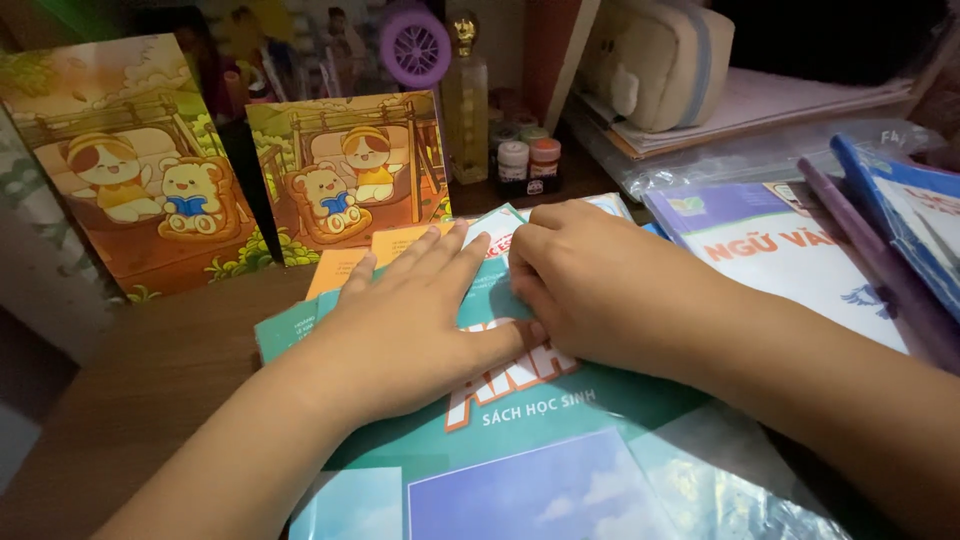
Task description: The person applies a clear plastic cover to a green textbook titled 'Tiếng Anh 7'. They smooth the cover, peel off a backing strip, and press the edges to secure it. The person briefly picks up another book and places it on a shelf before returning to finish securing the cover on the first book.
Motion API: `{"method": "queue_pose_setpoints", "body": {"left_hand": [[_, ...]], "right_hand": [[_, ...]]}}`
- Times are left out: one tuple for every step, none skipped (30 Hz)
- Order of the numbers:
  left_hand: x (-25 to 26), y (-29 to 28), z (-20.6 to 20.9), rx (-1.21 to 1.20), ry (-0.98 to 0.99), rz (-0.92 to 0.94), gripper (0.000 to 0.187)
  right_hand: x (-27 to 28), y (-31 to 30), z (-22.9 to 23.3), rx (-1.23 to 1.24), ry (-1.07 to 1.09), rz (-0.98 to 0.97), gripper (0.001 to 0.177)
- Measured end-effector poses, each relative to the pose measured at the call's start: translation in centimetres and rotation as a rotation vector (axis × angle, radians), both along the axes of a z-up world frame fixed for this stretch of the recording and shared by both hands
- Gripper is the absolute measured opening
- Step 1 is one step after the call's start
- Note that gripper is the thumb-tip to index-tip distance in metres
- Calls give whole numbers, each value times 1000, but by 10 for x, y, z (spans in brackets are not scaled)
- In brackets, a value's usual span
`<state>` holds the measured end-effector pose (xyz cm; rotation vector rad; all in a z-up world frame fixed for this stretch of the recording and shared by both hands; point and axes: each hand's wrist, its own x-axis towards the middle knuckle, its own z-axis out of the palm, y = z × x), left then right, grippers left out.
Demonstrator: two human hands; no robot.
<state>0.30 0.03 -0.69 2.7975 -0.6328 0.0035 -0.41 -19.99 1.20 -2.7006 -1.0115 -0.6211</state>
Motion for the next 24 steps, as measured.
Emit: {"method": "queue_pose_setpoints", "body": {"left_hand": [[0,0,0,1,8,-5,105],[0,0,0,1,8,-6,105],[0,-1,-1,1,-1,-5,105],[0,-1,-1,0,-10,-4,106],[1,-1,-1,-3,-14,-6,106],[1,-1,-1,-1,-22,-7,106],[1,-1,-2,0,-28,-10,106],[1,0,-1,-3,-31,-12,106],[1,0,-1,-1,-19,-13,106],[1,1,-1,1,-8,-15,105],[0,0,0,-5,-11,-14,105],[-1,0,1,1,-1,2,105],[-2,-1,3,9,9,16,104],[-1,-1,1,5,6,15,104],[0,-1,-1,0,-8,18,104],[1,-1,-2,-5,-23,20,105],[1,-1,0,-9,-24,22,105],[0,-2,3,-5,-16,23,106],[-1,-2,4,-3,-8,25,107],[-2,-1,4,-8,-10,28,107],[-3,-1,5,-19,-7,31,105],[-4,-1,6,-30,-4,34,103],[-5,-2,7,-31,-8,34,103],[-6,-2,8,-37,-6,32,100]], "right_hand": [[1,0,0,-11,30,-12,13],[1,0,-1,-12,29,-14,13],[1,-1,-1,-4,14,-17,13],[1,-1,-1,3,-2,-19,13],[-1,-2,2,0,-5,-21,13],[-3,-2,5,41,27,-65,13],[-6,-2,8,82,61,-110,13],[-9,-4,15,78,57,-112,13],[-12,-6,23,127,125,-68,8],[-14,-8,30,176,192,-23,13],[-14,-6,32,170,188,-22,13],[-14,-5,34,122,133,21,13],[-15,-4,36,76,79,63,13],[-17,1,39,72,76,62,13],[-20,7,42,-77,98,-41,11],[-23,12,44,-225,120,-145,17],[-23,16,46,-229,118,-144,17],[-24,21,47,-350,137,-204,17],[-24,25,48,-472,155,-264,17],[-24,27,51,-476,151,-262,17],[-23,30,54,-480,164,-257,17],[-23,31,57,-484,178,-253,17],[-20,32,57,-483,174,-255,17],[-17,32,57,-500,167,-225,19]]}}
